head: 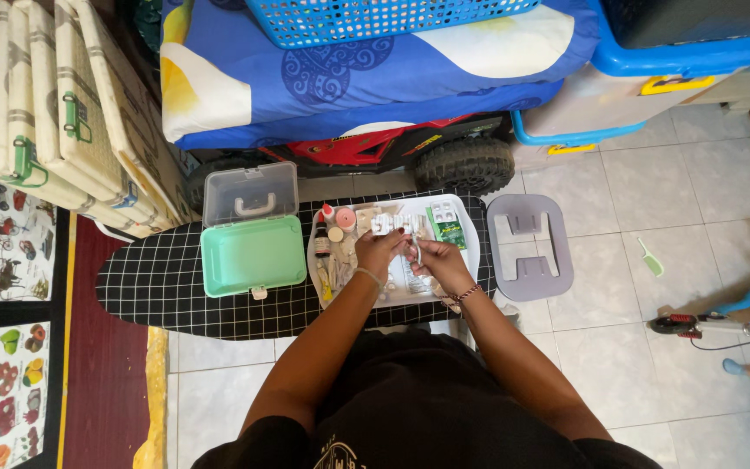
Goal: The person stands at a table and repeatedly picks up small foil-wrapped items, opens them, and places the contents into a white tray. They also handle small bottles and a green plastic box, moving items between the tray and the box.
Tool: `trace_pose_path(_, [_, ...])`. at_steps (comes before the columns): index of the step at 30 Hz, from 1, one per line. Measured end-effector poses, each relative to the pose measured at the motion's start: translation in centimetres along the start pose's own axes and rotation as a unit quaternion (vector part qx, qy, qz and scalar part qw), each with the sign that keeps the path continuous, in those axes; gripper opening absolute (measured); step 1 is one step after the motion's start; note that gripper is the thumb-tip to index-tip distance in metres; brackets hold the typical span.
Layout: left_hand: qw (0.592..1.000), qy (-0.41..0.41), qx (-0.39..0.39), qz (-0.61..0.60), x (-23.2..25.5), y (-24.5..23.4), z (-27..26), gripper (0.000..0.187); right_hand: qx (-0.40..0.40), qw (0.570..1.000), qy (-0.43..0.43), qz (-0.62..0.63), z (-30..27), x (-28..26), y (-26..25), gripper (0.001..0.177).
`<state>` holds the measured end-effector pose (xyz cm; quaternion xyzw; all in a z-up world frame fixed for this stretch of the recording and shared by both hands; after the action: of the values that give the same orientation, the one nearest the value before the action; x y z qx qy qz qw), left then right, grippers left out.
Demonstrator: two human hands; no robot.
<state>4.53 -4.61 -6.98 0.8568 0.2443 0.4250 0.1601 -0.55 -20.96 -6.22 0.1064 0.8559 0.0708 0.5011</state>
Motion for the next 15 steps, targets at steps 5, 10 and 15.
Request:
trace_pose_path(5, [0.999, -0.029, 0.016, 0.004, -1.5, -2.1, -0.7, 0.023, 0.000, 0.998, 0.053, 0.030, -0.6, 1.7, 0.6, 0.028])
trace_pose_path(10, [0.999, -0.033, 0.026, 0.006, -2.1, -3.6, -0.5, 0.027, -0.008, 1.000, 0.025, 0.009, 0.1, 3.7, 0.5, 0.027])
trace_pose_path(15, [0.999, -0.027, 0.031, 0.003, -1.9, -3.7, -0.6, 0.032, -0.013, 1.000, 0.010, -0.001, 0.5, 5.0, 0.0, 0.026])
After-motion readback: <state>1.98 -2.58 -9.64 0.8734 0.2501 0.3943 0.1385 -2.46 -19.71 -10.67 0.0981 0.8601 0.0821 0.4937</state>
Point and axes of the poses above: each hand's wrist, its own z-axis towards the middle knuckle, its own y-axis out of the palm, x = y × z, the point moved 4 cm from there along z, towards the middle knuckle, and after that the axes turned 3 degrees about x, right-handed, at the moved point
